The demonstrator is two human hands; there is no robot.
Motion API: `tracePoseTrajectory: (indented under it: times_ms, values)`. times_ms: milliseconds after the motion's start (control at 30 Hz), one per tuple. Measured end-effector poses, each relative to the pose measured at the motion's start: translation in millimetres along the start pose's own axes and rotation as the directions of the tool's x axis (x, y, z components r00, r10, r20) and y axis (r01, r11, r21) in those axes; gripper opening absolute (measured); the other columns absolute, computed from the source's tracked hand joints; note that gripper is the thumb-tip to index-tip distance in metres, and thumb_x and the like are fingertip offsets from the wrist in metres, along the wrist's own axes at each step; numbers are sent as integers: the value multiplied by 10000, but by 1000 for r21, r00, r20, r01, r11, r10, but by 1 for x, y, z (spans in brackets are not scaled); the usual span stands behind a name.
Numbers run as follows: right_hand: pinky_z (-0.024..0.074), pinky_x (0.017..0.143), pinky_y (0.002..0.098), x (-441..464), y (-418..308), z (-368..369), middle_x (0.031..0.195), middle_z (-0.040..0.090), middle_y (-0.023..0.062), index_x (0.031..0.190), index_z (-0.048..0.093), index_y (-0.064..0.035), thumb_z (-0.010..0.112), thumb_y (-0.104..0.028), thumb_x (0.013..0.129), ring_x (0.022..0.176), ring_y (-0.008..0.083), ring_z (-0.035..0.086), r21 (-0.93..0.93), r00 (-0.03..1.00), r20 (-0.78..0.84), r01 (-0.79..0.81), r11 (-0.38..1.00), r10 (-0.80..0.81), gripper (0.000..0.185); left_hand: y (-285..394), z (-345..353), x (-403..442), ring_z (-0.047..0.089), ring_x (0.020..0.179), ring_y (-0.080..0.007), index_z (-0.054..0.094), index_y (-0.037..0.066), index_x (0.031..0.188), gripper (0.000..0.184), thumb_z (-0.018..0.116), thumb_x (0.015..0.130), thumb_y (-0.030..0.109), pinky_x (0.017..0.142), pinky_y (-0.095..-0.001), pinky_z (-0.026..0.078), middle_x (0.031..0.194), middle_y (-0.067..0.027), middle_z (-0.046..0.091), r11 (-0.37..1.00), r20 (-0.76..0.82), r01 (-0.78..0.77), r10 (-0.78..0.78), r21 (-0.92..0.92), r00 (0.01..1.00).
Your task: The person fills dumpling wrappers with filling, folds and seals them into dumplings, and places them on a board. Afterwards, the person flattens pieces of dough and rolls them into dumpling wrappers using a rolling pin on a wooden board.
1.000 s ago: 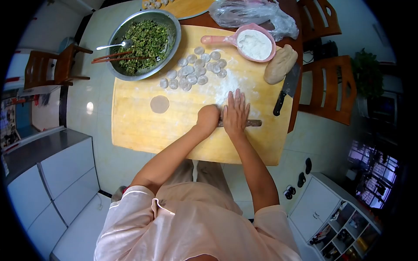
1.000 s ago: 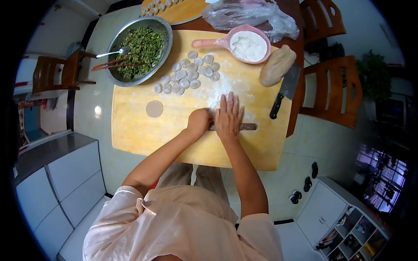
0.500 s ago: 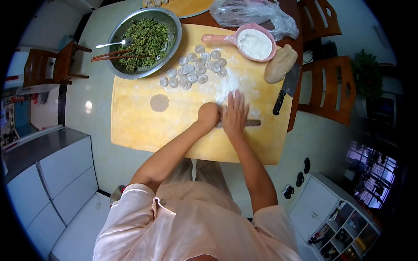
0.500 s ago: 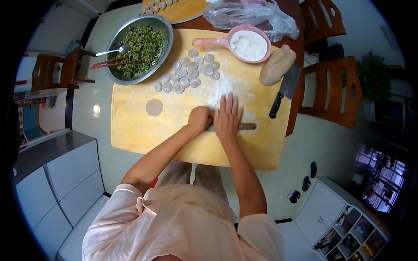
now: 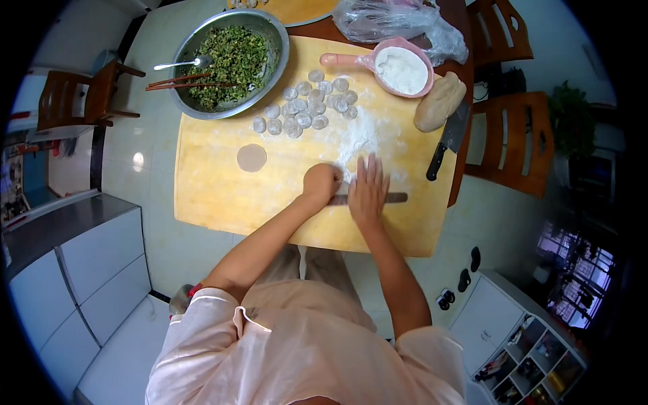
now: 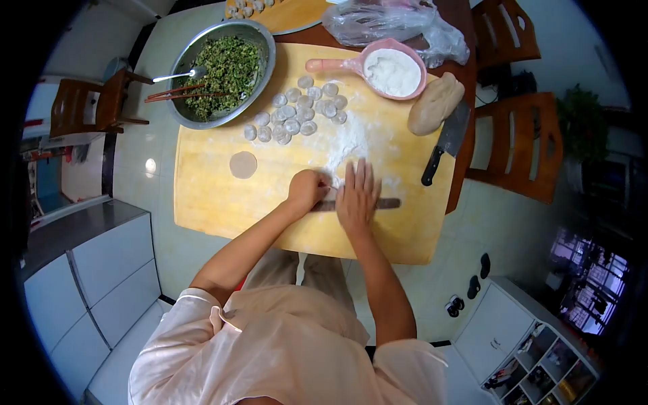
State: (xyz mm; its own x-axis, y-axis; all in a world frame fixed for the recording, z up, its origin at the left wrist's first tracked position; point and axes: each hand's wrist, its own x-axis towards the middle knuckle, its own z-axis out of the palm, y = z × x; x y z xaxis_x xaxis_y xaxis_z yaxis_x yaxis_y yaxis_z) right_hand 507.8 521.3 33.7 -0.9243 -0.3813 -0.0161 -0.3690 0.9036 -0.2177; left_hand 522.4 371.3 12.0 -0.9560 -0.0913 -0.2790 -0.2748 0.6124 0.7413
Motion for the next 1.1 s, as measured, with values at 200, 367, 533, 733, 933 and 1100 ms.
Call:
tracePoseTrajectory:
  times_ms: [200,367,533,733,933,1100]
  values:
    - [252,1090,577,-45,0,-8,1513,330,158,1419,416,-84,571,-163,862,1383,371,308,-27,998,64,18,999,-16,583,-35,7,-17,586,605,-181,674,51,824,131,736,709,48,615,-316,483,676,-63,619,886,83,181,-160,-427,984]
    - [282,1081,566,24,-4,0,1504,339,156,1407,428,-79,600,-184,860,1375,351,324,-21,999,-33,26,999,-27,583,9,1,-5,615,635,-341,682,70,766,68,697,712,108,613,-422,486,695,-136,642,985,31,-30,26,168,999]
    - [258,1090,573,-27,2,1,1518,317,145,1420,409,-83,607,-216,853,1387,352,300,-30,1000,12,20,999,-20,615,5,-5,-11,618,610,-273,691,69,753,31,692,736,94,617,-369,494,678,-116,649,999,-58,12,-14,-33,998]
    - [271,1074,588,-28,1,-2,1497,346,163,1405,429,-78,597,-194,849,1374,381,311,-58,999,15,38,998,-38,592,-18,-5,-25,572,618,-159,648,44,825,107,689,726,47,617,-302,476,683,-47,624,933,118,139,-105,-333,987]
    - [264,1079,583,22,-3,4,1512,333,154,1409,417,-56,612,-242,876,1386,361,307,12,999,-30,13,1000,-12,598,10,-9,-9,619,662,-330,682,57,814,88,679,731,87,617,-387,478,736,-160,641,976,61,-55,43,212,997]
    - [259,1082,568,-88,15,-23,1490,365,139,1364,471,-71,664,-247,833,1357,325,354,59,980,118,153,986,-159,592,-42,-10,-38,532,629,-65,663,30,810,39,696,797,13,587,-247,442,675,4,605,895,46,168,-163,-412,985]
